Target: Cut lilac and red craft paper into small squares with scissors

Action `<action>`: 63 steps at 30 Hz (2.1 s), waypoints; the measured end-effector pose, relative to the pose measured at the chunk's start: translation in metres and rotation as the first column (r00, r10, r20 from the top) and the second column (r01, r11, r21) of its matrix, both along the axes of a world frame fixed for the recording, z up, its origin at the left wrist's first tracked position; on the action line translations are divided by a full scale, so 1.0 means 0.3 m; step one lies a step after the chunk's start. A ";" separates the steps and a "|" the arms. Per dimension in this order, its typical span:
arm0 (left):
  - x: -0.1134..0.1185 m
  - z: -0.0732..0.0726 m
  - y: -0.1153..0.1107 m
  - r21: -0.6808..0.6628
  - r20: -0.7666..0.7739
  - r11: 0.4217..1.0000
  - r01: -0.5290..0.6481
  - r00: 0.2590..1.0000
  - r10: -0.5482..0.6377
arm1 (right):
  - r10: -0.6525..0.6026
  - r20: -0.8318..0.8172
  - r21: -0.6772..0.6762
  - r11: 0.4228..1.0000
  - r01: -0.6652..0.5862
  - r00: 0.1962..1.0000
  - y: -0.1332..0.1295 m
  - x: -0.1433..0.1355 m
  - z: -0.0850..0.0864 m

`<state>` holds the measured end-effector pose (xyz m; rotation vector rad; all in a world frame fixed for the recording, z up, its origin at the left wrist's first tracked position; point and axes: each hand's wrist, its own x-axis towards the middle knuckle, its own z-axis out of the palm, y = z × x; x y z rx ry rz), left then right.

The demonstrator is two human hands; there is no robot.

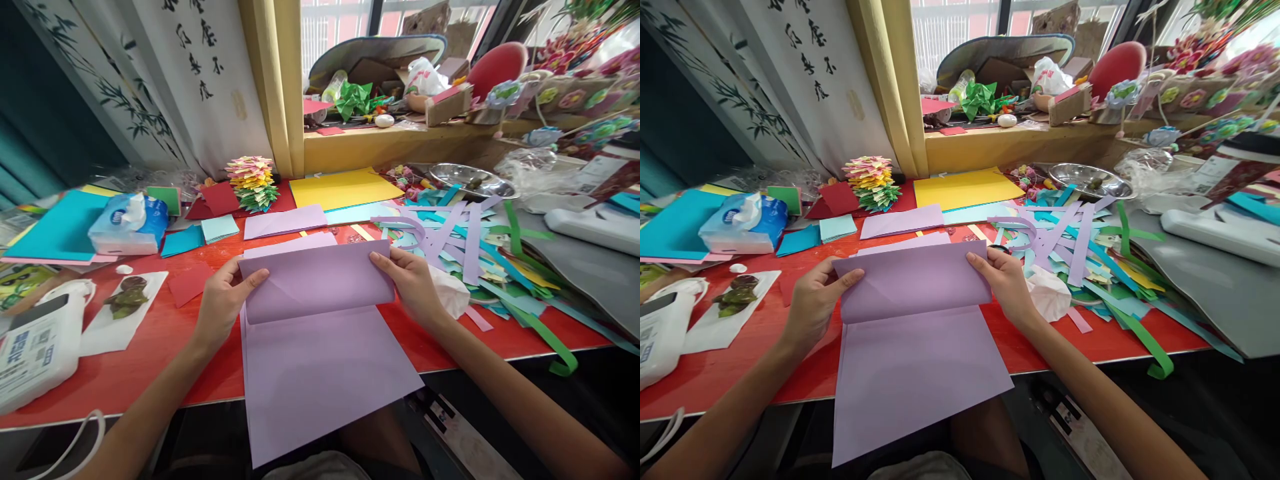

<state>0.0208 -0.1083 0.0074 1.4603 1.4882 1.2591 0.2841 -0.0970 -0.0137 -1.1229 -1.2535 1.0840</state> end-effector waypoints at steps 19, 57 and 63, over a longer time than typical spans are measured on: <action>0.001 -0.002 -0.002 0.012 0.013 0.999 0.039 0.999 -0.039 | -0.066 0.101 0.065 0.996 0.060 0.993 0.006 -0.001 -0.006; -0.005 -0.151 0.006 0.171 -0.960 0.910 0.378 0.273 0.067 | -0.407 0.911 0.408 0.913 -0.002 0.060 0.028 -0.039 -0.107; 0.001 -0.157 0.005 0.180 -0.978 0.893 0.412 0.173 0.117 | -0.434 0.900 0.431 0.900 -0.059 -0.051 0.035 -0.041 -0.120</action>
